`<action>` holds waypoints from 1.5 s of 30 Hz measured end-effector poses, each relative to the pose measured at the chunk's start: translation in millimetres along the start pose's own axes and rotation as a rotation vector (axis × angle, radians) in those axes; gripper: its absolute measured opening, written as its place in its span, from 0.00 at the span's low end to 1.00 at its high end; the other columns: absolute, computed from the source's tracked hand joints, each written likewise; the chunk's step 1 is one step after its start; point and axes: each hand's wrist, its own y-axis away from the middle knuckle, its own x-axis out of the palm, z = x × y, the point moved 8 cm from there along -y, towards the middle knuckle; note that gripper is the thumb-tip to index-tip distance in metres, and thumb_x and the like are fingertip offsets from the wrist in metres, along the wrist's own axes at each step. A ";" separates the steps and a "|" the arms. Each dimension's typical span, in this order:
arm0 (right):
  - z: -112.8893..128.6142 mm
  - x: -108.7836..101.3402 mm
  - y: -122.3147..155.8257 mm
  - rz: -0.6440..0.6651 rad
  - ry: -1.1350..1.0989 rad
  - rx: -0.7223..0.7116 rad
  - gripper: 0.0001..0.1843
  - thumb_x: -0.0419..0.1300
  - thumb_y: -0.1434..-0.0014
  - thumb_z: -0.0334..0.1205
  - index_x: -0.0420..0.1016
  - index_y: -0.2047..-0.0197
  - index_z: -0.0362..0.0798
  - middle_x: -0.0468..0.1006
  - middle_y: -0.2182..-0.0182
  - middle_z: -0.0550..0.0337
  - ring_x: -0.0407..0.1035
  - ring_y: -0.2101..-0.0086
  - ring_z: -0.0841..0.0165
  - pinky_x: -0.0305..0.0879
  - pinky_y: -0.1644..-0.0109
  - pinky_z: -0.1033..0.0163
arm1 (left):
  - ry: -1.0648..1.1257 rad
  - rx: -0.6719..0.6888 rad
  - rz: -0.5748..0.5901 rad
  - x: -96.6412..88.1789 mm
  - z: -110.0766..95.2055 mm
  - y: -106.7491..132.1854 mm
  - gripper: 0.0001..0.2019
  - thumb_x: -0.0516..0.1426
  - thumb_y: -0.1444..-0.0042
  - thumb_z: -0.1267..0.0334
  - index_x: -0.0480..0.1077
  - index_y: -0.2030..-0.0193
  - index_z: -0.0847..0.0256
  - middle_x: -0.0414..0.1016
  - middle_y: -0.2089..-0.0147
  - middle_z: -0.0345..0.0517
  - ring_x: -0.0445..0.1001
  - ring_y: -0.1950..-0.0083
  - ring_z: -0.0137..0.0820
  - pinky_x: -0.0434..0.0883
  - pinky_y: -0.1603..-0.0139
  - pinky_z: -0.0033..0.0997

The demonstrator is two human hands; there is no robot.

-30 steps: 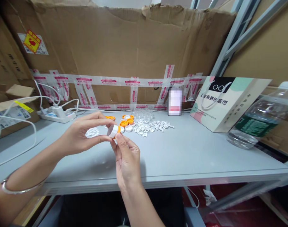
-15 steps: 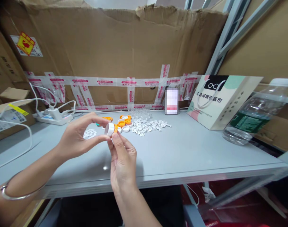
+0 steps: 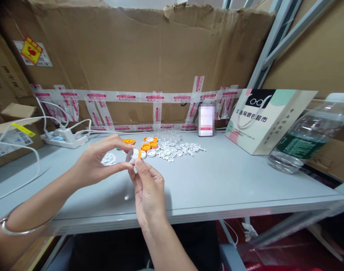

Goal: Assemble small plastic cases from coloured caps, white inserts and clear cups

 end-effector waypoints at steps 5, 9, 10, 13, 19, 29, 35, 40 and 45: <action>-13.2 -5.0 -3.9 -0.071 -0.191 0.125 0.07 0.61 0.47 0.37 0.77 0.65 0.44 0.75 0.75 0.68 0.42 0.88 0.87 0.69 0.57 0.73 | 0.024 -0.039 0.086 7.8 12.1 0.2 0.11 0.57 0.46 0.60 0.71 0.56 0.57 0.68 0.65 0.43 0.67 0.63 0.29 0.65 0.60 0.31; -19.5 -6.3 -6.1 -0.079 -0.267 0.233 0.09 0.58 0.44 0.38 0.75 0.63 0.44 0.78 0.63 0.59 0.42 0.89 0.88 0.69 0.61 0.77 | 0.126 -0.104 0.243 20.8 20.9 2.3 0.14 0.54 0.44 0.60 0.69 0.50 0.53 0.70 0.59 0.45 0.68 0.58 0.31 0.67 0.56 0.33; -20.5 -6.9 -6.5 -0.078 -0.273 0.249 0.08 0.57 0.43 0.38 0.75 0.64 0.44 0.78 0.64 0.60 0.42 0.89 0.88 0.69 0.61 0.77 | 0.155 -0.127 0.254 23.3 23.1 2.7 0.14 0.54 0.44 0.60 0.69 0.50 0.54 0.71 0.57 0.46 0.69 0.56 0.31 0.67 0.55 0.33; -23.3 -11.8 -8.0 -0.101 -0.257 0.275 0.08 0.57 0.43 0.38 0.75 0.65 0.44 0.77 0.70 0.65 0.41 0.89 0.88 0.70 0.61 0.75 | 0.185 -0.215 0.186 26.9 31.3 2.9 0.13 0.56 0.46 0.59 0.72 0.55 0.57 0.74 0.57 0.46 0.70 0.56 0.32 0.67 0.55 0.32; -12.6 -27.4 -9.0 -0.107 -0.083 0.299 0.07 0.58 0.44 0.35 0.73 0.64 0.41 0.78 0.66 0.60 0.44 0.90 0.88 0.71 0.60 0.70 | 0.181 -0.337 0.110 31.1 39.6 5.7 0.13 0.59 0.50 0.59 0.72 0.58 0.61 0.77 0.60 0.45 0.72 0.61 0.31 0.69 0.57 0.32; 32.7 -59.2 -7.0 -0.312 -0.186 0.274 0.17 0.48 0.39 0.36 0.65 0.50 0.36 0.73 0.53 0.42 0.72 0.70 0.73 0.73 0.59 0.63 | 0.139 -0.286 0.380 68.3 49.7 21.1 0.11 0.57 0.54 0.65 0.71 0.62 0.61 0.76 0.65 0.43 0.72 0.64 0.31 0.68 0.63 0.28; 27.2 -52.4 -13.6 -0.355 -0.201 0.232 0.17 0.48 0.40 0.40 0.68 0.53 0.41 0.75 0.57 0.48 0.73 0.62 0.69 0.73 0.62 0.65 | 0.047 -0.272 0.354 59.7 44.6 20.6 0.22 0.59 0.54 0.61 0.66 0.50 0.59 0.73 0.53 0.48 0.71 0.53 0.38 0.66 0.52 0.37; 17.7 -43.6 -17.6 -0.353 -0.120 0.220 0.14 0.48 0.41 0.39 0.68 0.57 0.40 0.76 0.65 0.51 0.72 0.70 0.72 0.70 0.70 0.70 | 0.094 -0.096 0.094 40.2 8.2 6.3 0.13 0.55 0.46 0.62 0.68 0.54 0.59 0.73 0.55 0.47 0.70 0.52 0.33 0.65 0.50 0.34; 8.4 -21.9 -20.4 -0.271 -0.029 0.207 0.14 0.49 0.41 0.42 0.69 0.57 0.43 0.75 0.61 0.53 0.72 0.65 0.72 0.69 0.66 0.70 | 0.196 -0.009 0.153 57.1 -4.9 7.9 0.11 0.56 0.45 0.65 0.70 0.54 0.60 0.74 0.58 0.47 0.71 0.58 0.30 0.68 0.54 0.30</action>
